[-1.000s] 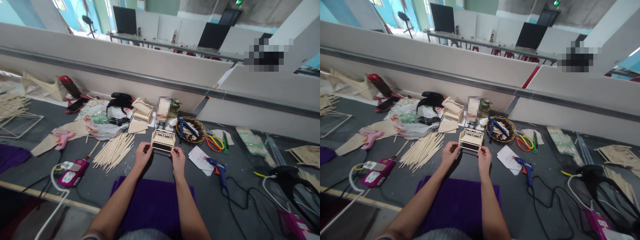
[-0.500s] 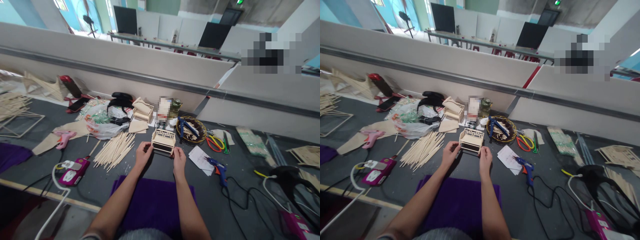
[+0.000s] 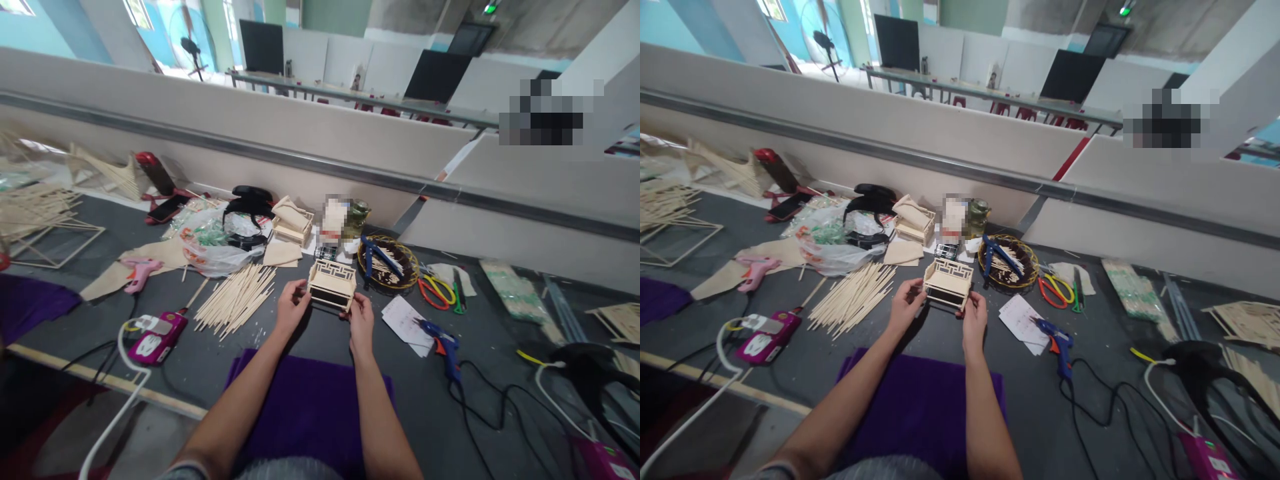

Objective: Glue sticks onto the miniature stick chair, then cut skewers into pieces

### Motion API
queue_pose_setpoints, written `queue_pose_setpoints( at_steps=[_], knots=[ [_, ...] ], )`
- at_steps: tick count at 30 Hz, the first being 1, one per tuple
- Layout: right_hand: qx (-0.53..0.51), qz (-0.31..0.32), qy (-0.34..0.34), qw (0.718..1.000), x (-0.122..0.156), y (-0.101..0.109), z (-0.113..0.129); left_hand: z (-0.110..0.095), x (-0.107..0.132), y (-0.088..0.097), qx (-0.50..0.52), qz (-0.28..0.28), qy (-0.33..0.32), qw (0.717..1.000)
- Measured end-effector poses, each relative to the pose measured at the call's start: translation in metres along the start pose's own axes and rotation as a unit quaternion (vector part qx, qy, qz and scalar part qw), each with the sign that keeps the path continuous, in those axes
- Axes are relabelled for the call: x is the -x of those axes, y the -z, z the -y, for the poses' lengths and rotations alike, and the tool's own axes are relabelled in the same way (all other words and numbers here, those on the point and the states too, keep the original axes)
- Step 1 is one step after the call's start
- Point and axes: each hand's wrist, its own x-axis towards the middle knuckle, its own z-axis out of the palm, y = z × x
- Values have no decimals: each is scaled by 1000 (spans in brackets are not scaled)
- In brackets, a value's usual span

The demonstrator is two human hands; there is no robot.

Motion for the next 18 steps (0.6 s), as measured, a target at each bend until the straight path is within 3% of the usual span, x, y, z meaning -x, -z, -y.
queue_pose_setpoints(
  at_steps=[4, 18],
  knots=[
    [-16, 13, -20, 1000, 2, 0, 2, -1, 0, 1, 11, 28, -11, 1000],
    [-21, 27, -44, 998, -1, 0, 2, 6, -2, 1, 60, 35, 61, 996]
  ],
)
